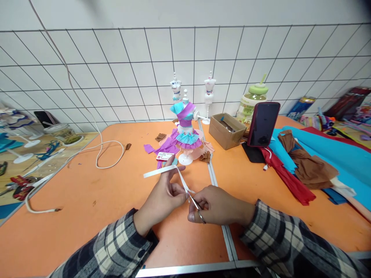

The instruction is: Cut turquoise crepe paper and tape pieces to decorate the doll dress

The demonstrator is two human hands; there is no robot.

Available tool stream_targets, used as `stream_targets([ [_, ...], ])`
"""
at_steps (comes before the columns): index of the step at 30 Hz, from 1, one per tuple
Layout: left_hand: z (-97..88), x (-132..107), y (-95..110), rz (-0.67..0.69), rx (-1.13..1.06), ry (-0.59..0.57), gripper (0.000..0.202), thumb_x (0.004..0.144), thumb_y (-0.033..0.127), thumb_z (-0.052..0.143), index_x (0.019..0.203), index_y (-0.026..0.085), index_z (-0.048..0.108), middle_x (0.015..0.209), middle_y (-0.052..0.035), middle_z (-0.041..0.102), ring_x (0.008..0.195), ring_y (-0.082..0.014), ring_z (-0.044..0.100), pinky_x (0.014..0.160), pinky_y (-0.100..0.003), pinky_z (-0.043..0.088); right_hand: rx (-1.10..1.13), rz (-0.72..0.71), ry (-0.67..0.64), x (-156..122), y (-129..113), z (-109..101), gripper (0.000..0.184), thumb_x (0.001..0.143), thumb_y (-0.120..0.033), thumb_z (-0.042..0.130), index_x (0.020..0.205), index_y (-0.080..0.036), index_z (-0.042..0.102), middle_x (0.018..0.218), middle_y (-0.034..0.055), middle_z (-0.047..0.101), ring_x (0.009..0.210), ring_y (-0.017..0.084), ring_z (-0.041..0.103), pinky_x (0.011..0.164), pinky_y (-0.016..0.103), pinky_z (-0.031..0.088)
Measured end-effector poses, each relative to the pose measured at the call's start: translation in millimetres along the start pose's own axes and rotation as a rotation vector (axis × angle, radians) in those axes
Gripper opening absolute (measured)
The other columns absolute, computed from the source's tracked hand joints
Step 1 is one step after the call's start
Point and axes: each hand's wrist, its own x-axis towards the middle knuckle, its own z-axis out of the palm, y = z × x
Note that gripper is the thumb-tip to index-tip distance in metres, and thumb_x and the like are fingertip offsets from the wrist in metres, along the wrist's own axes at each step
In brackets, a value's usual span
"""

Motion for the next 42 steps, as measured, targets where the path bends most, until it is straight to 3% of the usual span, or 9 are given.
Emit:
stream_targets([
  [17, 0.8, -1.4, -0.1, 0.014, -0.023, -0.012, 0.110, 0.071, 0.009, 0.067, 0.151, 0.046, 0.001, 0.149, -0.0154, 0.034, 0.063, -0.0047, 0.062, 0.063, -0.027, 0.054, -0.072, -0.014, 0.093, 1.8, 3.2, 7.4, 0.036, 0.080, -0.054, 0.064, 0.074, -0.019, 0.064, 0.059, -0.0046, 0.051, 0.055, 0.009, 0.045, 0.051, 0.023, 0.027],
  [31, 0.7, -1.1, -1.1, -0.001, -0.019, 0.000, 0.111, 0.071, 0.010, 0.069, 0.151, 0.047, 0.003, 0.155, -0.0163, 0.026, 0.063, -0.0044, 0.062, 0.061, -0.025, 0.052, -0.103, -0.024, 0.090, 2.3, 1.9, 8.2, 0.037, 0.081, -0.053, 0.064, 0.069, -0.018, 0.058, 0.057, -0.0051, 0.049, 0.055, 0.008, 0.045, 0.052, 0.022, 0.025],
  [42, 2.7, -1.2, 0.2, -0.001, -0.028, -0.001, 0.109, 0.071, 0.011, 0.070, 0.151, 0.046, 0.006, 0.153, -0.0163, 0.029, 0.063, -0.0057, 0.064, 0.059, -0.025, 0.052, -0.106, 0.001, 0.065, 0.2, -3.9, 3.0, 0.038, 0.080, -0.050, 0.066, 0.063, -0.018, 0.055, 0.055, -0.0045, 0.051, 0.051, 0.008, 0.044, 0.050, 0.023, 0.024],
])
